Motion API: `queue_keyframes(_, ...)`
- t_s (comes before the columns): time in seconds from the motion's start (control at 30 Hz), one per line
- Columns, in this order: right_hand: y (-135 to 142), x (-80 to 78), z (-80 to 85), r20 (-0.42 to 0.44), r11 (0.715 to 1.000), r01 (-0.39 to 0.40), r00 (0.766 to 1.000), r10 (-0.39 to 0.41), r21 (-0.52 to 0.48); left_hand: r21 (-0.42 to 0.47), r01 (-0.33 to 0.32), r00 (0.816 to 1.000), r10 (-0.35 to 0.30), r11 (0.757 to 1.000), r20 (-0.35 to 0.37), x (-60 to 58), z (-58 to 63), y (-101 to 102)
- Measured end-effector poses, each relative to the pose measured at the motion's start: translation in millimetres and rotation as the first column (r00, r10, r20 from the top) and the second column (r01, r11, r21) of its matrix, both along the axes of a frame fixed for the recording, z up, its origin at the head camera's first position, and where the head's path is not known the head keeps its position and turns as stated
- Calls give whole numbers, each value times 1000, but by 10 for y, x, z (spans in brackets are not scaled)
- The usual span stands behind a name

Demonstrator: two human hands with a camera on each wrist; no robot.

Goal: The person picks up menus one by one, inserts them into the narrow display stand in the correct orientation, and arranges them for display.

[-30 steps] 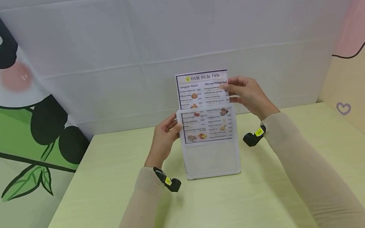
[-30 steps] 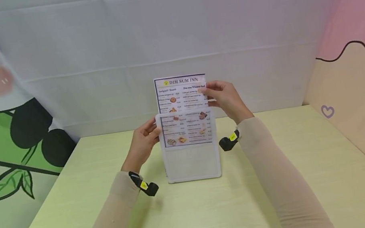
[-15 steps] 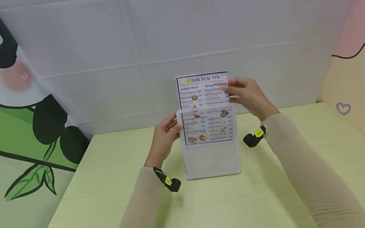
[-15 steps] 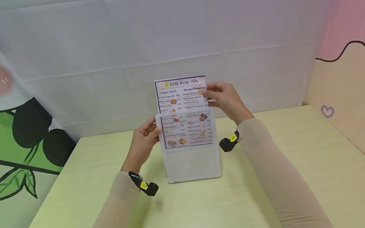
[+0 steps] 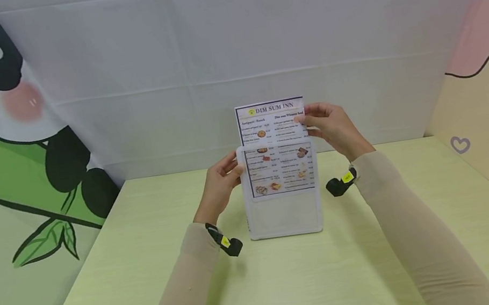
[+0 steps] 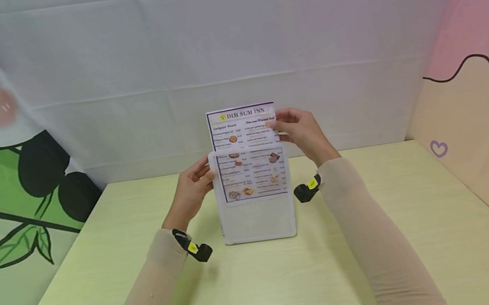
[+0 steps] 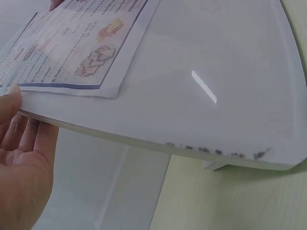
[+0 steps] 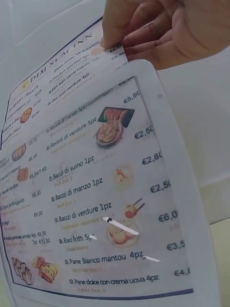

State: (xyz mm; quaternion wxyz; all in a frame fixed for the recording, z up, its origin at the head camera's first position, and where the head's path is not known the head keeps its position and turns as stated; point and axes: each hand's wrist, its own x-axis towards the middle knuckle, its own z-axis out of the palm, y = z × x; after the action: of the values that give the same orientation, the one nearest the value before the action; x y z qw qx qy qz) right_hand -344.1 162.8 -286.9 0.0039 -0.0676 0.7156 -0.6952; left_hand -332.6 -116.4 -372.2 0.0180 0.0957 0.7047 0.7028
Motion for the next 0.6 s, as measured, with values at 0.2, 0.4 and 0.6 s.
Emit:
queue_keyframes(0.2, 0, 12, 30, -6, 1000, 8, 1000, -8, -12, -1, -2, 1000, 2, 1000, -2, 3, -2, 1)
queue_keyframes(0.4, 27, -7, 27, -16, 1000, 6, 1000, -7, -13, -2, -6, 1000, 6, 1000, -15, -9, -16, 9)
queue_keyframes(0.6, 31, -16, 49, -6, 999, 46, 999, -46, 29, 0, -3, 1000, 3, 1000, -18, -9, -16, 7)
